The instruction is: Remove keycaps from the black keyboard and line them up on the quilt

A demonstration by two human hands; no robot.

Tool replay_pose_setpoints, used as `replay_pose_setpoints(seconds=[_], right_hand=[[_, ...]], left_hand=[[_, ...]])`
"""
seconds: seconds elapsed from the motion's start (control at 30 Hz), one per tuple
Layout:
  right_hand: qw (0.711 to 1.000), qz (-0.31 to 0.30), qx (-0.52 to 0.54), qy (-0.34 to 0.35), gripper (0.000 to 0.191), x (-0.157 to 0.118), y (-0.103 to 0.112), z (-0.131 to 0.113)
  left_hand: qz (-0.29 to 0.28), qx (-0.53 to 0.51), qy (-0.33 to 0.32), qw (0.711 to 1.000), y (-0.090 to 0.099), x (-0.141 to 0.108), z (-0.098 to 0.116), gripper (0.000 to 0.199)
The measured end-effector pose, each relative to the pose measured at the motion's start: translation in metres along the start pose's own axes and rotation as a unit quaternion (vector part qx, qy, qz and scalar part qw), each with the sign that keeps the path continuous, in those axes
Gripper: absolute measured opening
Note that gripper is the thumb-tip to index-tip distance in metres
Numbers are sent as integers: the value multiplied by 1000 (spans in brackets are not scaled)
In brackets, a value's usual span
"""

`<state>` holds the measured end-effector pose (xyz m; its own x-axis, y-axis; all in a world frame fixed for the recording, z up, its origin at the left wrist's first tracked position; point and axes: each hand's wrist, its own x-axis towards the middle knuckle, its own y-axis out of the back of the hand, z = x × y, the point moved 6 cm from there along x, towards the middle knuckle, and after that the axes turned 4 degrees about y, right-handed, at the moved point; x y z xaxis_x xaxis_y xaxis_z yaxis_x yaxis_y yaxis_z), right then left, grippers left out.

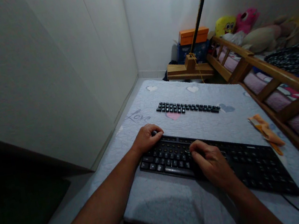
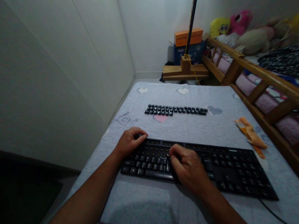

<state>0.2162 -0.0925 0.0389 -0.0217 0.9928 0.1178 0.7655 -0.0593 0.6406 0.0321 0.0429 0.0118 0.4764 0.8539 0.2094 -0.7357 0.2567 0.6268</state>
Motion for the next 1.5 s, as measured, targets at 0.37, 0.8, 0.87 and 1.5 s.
replay_pose_setpoints(seconds=[0.37, 0.8, 0.87, 1.5], right_hand=[[993, 32, -79, 80, 14, -5, 4, -10], [994, 56, -93, 27, 11, 0, 9, -2], [994, 57, -94, 23, 12, 1, 9, -2], [995, -8, -95, 8, 8, 7, 9, 2]], left_hand=[[-1, 6, -1, 1000, -1, 0, -2, 14], [-2, 6, 2, 1000, 0, 0, 1, 13], [-3, 6, 3, 1000, 0, 0, 2, 14], [-15, 10, 5, 1000, -2, 0, -1, 14]])
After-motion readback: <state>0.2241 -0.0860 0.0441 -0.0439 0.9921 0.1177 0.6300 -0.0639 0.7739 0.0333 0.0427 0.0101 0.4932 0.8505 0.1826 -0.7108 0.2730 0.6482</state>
